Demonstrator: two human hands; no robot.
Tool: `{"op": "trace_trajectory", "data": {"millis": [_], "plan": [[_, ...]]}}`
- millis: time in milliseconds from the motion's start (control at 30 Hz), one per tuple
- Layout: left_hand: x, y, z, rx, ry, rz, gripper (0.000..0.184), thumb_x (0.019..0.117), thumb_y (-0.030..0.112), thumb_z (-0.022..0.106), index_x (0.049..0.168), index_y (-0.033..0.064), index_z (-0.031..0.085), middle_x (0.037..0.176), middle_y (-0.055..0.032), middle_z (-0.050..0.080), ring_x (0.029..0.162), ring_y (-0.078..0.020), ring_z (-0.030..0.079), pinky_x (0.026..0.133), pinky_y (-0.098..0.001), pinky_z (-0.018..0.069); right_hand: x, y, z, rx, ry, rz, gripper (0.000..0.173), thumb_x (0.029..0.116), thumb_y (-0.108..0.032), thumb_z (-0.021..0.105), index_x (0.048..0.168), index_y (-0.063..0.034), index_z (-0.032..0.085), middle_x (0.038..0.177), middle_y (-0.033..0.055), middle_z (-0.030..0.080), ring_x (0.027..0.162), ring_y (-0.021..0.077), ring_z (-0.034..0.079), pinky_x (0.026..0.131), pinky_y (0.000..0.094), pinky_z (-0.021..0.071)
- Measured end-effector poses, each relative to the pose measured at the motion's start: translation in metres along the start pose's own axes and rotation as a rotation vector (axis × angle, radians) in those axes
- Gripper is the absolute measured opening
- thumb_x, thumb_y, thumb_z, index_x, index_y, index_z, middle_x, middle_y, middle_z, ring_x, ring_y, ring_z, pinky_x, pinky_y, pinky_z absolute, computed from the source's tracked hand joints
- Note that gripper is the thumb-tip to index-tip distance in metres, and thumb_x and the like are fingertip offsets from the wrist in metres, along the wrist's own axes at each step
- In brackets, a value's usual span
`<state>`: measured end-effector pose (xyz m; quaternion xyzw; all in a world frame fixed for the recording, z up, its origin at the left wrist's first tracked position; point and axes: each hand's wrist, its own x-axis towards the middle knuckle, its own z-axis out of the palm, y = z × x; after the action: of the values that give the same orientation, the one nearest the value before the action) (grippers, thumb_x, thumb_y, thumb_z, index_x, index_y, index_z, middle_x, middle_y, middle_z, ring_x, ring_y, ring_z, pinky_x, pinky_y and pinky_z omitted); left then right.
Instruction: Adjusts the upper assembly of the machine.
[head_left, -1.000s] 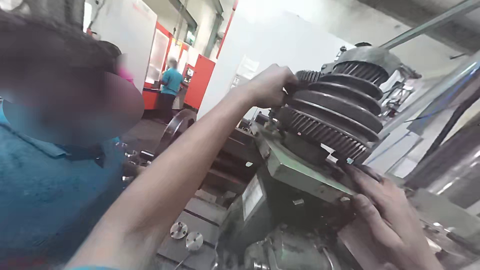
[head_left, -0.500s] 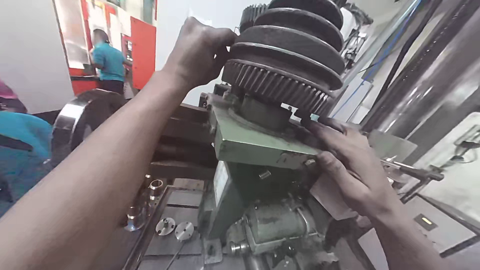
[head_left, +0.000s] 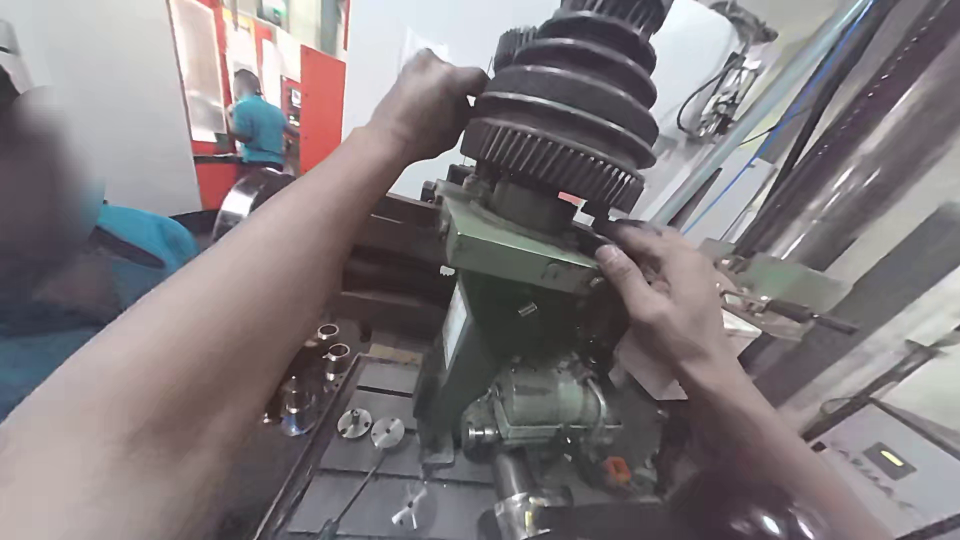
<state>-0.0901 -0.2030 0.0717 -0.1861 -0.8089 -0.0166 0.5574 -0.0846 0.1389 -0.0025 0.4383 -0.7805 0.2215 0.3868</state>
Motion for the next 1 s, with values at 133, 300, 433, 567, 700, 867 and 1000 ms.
{"op": "trace_trajectory", "data": {"millis": [133, 300, 433, 567, 700, 867, 1000], "plan": [[0.014, -0.001, -0.005, 0.054, -0.192, -0.041, 0.016, 0.0906, 0.002, 0.066, 0.107, -0.0003, 0.068, 0.093, -0.0219, 0.072, 0.089, -0.0422, 0.071, 0.082, -0.0628, 0.0522, 0.004, 0.005, 0.006, -0.042, 0.046, -0.025, 0.050, 0.1023, -0.049, 0.045, 0.123, -0.0136, 0.074, 0.124, 0.0098, 0.070, 0.118, 0.0279, 0.062, 0.097, 0.0582, 0.0454], [0.014, -0.020, 0.018, 0.026, -0.169, -0.034, 0.012, 0.0912, 0.001, 0.065, 0.102, -0.0037, 0.066, 0.092, -0.0239, 0.070, 0.090, -0.0439, 0.071, 0.081, -0.0626, 0.0533, 0.004, 0.010, 0.010, -0.056, 0.075, -0.056, 0.055, 0.1008, -0.052, 0.042, 0.126, -0.0147, 0.073, 0.124, 0.0088, 0.071, 0.119, 0.0283, 0.063, 0.096, 0.0588, 0.0452], [0.008, -0.007, 0.014, 0.062, -0.180, -0.089, 0.018, 0.0893, 0.000, 0.067, 0.106, -0.0067, 0.062, 0.096, -0.0291, 0.069, 0.094, -0.0501, 0.069, 0.082, -0.0662, 0.0513, 0.004, 0.013, 0.011, -0.071, 0.087, -0.066, 0.056, 0.1006, -0.054, 0.040, 0.124, -0.0154, 0.074, 0.127, 0.0084, 0.070, 0.120, 0.0272, 0.062, 0.095, 0.0570, 0.0456], [0.008, -0.002, 0.003, 0.113, -0.245, -0.062, 0.016, 0.0923, -0.005, 0.061, 0.107, -0.0088, 0.060, 0.095, -0.0320, 0.067, 0.093, -0.0539, 0.067, 0.082, -0.0682, 0.0499, 0.003, 0.009, 0.011, -0.076, 0.077, -0.050, 0.056, 0.1017, -0.052, 0.038, 0.127, -0.0143, 0.072, 0.130, 0.0104, 0.069, 0.122, 0.0289, 0.061, 0.096, 0.0576, 0.0452], [0.009, 0.001, 0.003, 0.184, -0.285, -0.081, 0.015, 0.0906, -0.004, 0.063, 0.105, -0.0077, 0.060, 0.090, -0.0306, 0.066, 0.088, -0.0528, 0.067, 0.078, -0.0672, 0.0504, 0.003, 0.009, 0.011, -0.081, 0.083, -0.062, 0.057, 0.1015, -0.052, 0.038, 0.126, -0.0138, 0.072, 0.128, 0.0106, 0.069, 0.121, 0.0295, 0.062, 0.095, 0.0580, 0.0458], [0.009, 0.001, 0.007, 0.156, -0.249, -0.108, 0.017, 0.0899, -0.001, 0.066, 0.105, -0.0074, 0.061, 0.090, -0.0307, 0.067, 0.089, -0.0534, 0.068, 0.077, -0.0675, 0.0498, 0.005, 0.014, 0.014, -0.077, 0.110, -0.081, 0.059, 0.1004, -0.054, 0.038, 0.125, -0.0149, 0.074, 0.127, 0.0082, 0.070, 0.121, 0.0273, 0.062, 0.097, 0.0549, 0.0469], [0.005, -0.006, 0.013, 0.117, -0.137, -0.023, 0.018, 0.0894, -0.004, 0.066, 0.107, -0.0057, 0.062, 0.088, -0.0295, 0.067, 0.084, -0.0520, 0.068, 0.074, -0.0668, 0.0514, 0.005, 0.010, 0.015, -0.065, 0.123, -0.024, 0.056, 0.0999, -0.053, 0.040, 0.125, -0.0174, 0.074, 0.126, 0.0057, 0.070, 0.119, 0.0228, 0.062, 0.096, 0.0516, 0.0474]]}}
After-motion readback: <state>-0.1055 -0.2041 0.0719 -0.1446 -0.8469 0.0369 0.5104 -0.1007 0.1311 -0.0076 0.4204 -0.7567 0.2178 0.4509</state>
